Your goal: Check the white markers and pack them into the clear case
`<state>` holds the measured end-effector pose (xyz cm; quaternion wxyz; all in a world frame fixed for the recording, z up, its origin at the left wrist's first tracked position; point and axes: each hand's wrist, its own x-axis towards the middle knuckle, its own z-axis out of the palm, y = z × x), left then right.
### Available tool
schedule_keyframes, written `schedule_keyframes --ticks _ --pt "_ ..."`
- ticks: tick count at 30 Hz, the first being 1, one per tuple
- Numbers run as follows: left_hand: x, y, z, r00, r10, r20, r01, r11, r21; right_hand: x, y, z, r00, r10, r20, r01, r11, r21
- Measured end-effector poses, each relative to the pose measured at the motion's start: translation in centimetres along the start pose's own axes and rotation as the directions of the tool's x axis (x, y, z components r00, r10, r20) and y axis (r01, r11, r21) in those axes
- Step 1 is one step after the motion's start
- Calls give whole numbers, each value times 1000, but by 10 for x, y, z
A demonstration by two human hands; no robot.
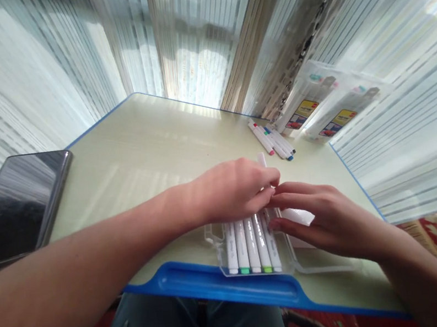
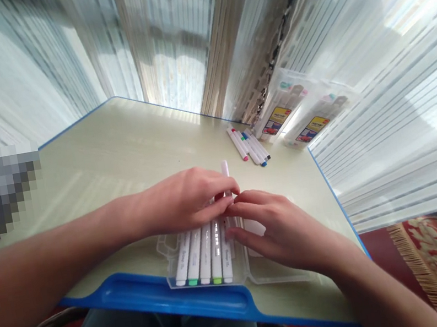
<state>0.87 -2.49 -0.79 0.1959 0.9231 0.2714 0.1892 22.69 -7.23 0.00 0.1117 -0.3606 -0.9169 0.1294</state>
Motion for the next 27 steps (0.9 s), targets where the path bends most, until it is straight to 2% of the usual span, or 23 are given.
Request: schedule_keyframes --ticks 27 --pt "2 -3 2 1000 21 -21 -20 1000 22 2 4 2 998 -43 -50 46 997 69"
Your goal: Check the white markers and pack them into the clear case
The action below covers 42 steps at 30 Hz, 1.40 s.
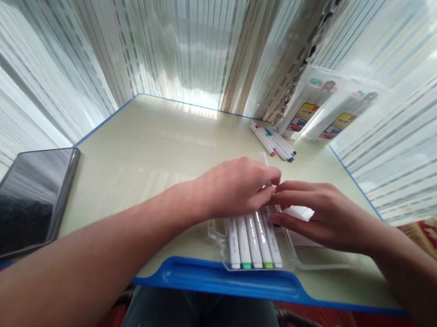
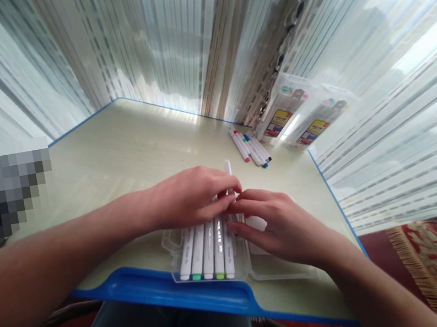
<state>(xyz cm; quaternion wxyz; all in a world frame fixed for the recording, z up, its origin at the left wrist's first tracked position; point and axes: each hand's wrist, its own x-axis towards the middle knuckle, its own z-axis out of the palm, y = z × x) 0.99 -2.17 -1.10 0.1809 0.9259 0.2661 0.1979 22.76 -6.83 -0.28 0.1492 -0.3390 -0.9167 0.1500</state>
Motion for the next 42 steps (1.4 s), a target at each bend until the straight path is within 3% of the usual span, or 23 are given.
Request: schedule_keyframes --ticks 42 --pt "0 3 -3 1000 2 26 -3 999 33 1 -1 -1 998 44 43 -44 999 8"
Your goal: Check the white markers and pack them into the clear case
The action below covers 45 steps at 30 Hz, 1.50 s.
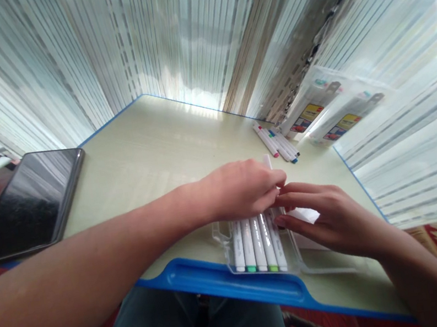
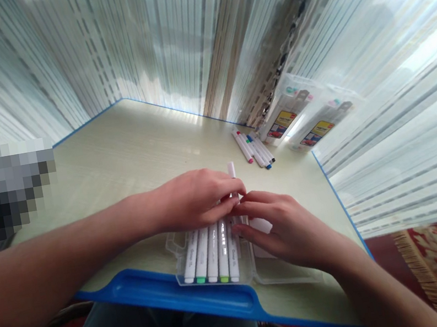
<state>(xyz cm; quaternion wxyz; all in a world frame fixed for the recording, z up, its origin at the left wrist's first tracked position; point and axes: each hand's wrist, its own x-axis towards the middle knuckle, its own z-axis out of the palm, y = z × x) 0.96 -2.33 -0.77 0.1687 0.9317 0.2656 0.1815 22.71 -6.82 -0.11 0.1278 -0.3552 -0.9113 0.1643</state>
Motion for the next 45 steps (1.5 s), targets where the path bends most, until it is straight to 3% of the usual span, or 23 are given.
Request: schedule_keyframes --ticks 17,32,45 --pt "-1 -1 1 1000 8 0 -8 1000 20 -3 -4 -1 1000 10 29 -8 998 -68" --pt "-3 8 -4 997 -26 78 22 999 49 -19 -14 -7 986 2 164 22 989 -144" --pt "-3 2 -2 1000 -9 15 9 1000 -26 -8 -10 -3 1000 -13 25 16 996 -90"
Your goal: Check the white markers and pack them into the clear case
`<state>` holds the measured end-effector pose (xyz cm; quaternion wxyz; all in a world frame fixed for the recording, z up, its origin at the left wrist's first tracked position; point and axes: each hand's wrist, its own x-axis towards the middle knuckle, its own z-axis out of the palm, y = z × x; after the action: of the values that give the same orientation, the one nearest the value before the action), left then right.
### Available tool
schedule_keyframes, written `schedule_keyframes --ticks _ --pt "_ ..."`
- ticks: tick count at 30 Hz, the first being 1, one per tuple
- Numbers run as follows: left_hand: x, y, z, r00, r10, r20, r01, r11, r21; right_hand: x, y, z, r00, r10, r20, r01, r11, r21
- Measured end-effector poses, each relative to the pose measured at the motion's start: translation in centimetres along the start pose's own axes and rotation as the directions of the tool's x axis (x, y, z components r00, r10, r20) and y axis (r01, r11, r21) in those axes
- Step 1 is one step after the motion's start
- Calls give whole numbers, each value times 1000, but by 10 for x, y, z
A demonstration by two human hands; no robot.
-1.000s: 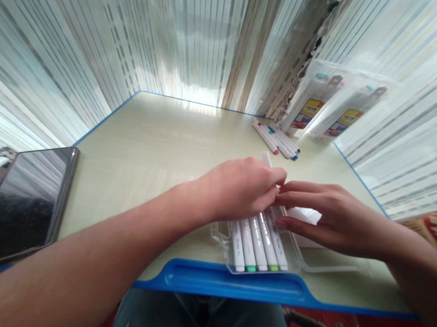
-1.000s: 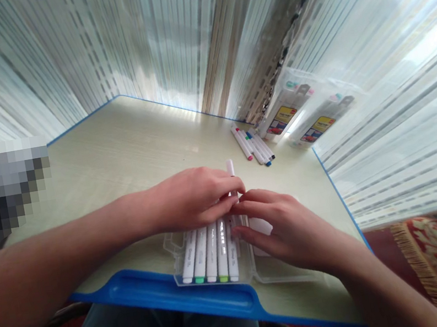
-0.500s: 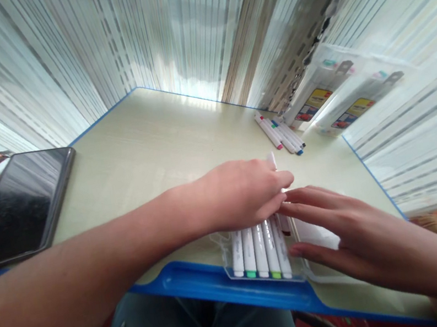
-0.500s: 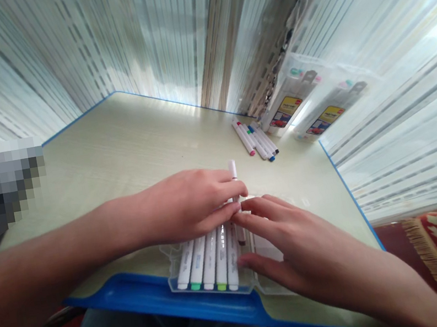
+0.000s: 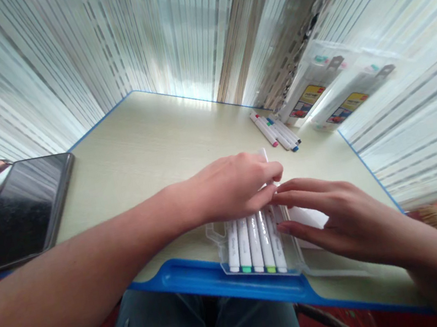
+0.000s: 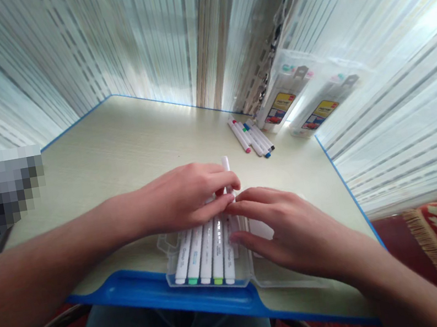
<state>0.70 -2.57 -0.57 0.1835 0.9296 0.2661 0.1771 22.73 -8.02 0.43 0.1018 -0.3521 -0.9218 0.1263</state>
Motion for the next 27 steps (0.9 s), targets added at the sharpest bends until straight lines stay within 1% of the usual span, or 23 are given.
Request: schedule_keyframes --ticks 8,15,27 --pt "2 -3 1 1000 24 -17 -24 1000 4 2 5 3 999 7 -48 -4 998 64" --pt "1 -6 2 999 44 -22 -44 999 12 5 7 6 995 -12 -97 18 998 56" --pt "2 -4 2 1000 6 5 -6 1000 29 5 10 7 998 9 -70 0 993 120"
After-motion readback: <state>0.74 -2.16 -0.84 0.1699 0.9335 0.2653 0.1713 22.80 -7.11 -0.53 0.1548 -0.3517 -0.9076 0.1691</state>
